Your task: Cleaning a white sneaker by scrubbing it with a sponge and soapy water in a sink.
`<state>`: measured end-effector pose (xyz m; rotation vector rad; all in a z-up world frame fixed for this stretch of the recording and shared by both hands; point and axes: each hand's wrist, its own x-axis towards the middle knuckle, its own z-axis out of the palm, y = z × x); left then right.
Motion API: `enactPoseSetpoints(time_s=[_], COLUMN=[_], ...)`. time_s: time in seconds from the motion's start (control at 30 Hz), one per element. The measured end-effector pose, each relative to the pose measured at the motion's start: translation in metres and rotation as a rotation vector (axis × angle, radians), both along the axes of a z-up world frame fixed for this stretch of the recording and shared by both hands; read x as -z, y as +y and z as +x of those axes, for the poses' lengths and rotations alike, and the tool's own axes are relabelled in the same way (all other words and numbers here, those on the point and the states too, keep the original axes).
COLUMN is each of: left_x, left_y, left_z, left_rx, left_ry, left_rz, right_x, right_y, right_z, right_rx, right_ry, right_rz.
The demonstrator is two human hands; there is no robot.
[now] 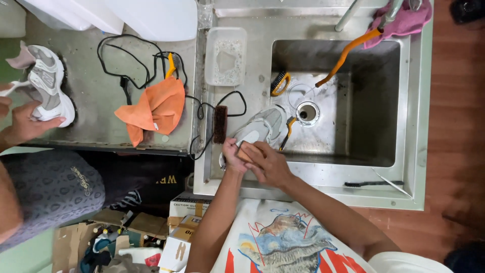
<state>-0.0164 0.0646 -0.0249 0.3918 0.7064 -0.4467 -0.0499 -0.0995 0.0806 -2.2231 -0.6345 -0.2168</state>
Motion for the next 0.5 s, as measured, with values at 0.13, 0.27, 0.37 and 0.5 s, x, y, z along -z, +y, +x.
enactPoseSetpoints(time_s=[0.13,0.27,0.37,0.5], left_x=[-0.043,0.003,0.043,-0.037], left_y=[-0.018,-0.015,-0.005,-0.017], left_z=[-0.016,-0.02,-0.021,-0.021], left_rx=[-0.155,-0.204,-0.18,-0.212], left_ry=[-0.017,-0.002,-0.013,0.012], left_rz=[-0.128,-0.096,-0.103,-0.111], right_x=[0.001,0.0,0.0,-0.004], right_y=[-0.023,-0.013,-0.005,-0.023], right_z=[0.035,0.025,0.014,0.045], right_rx=[0.217,0.191,0.01,0.244], right_ry=[0.046,0.152,0.14,0.056], right_rz=[-0.064,-0.013,0.036,-0.159])
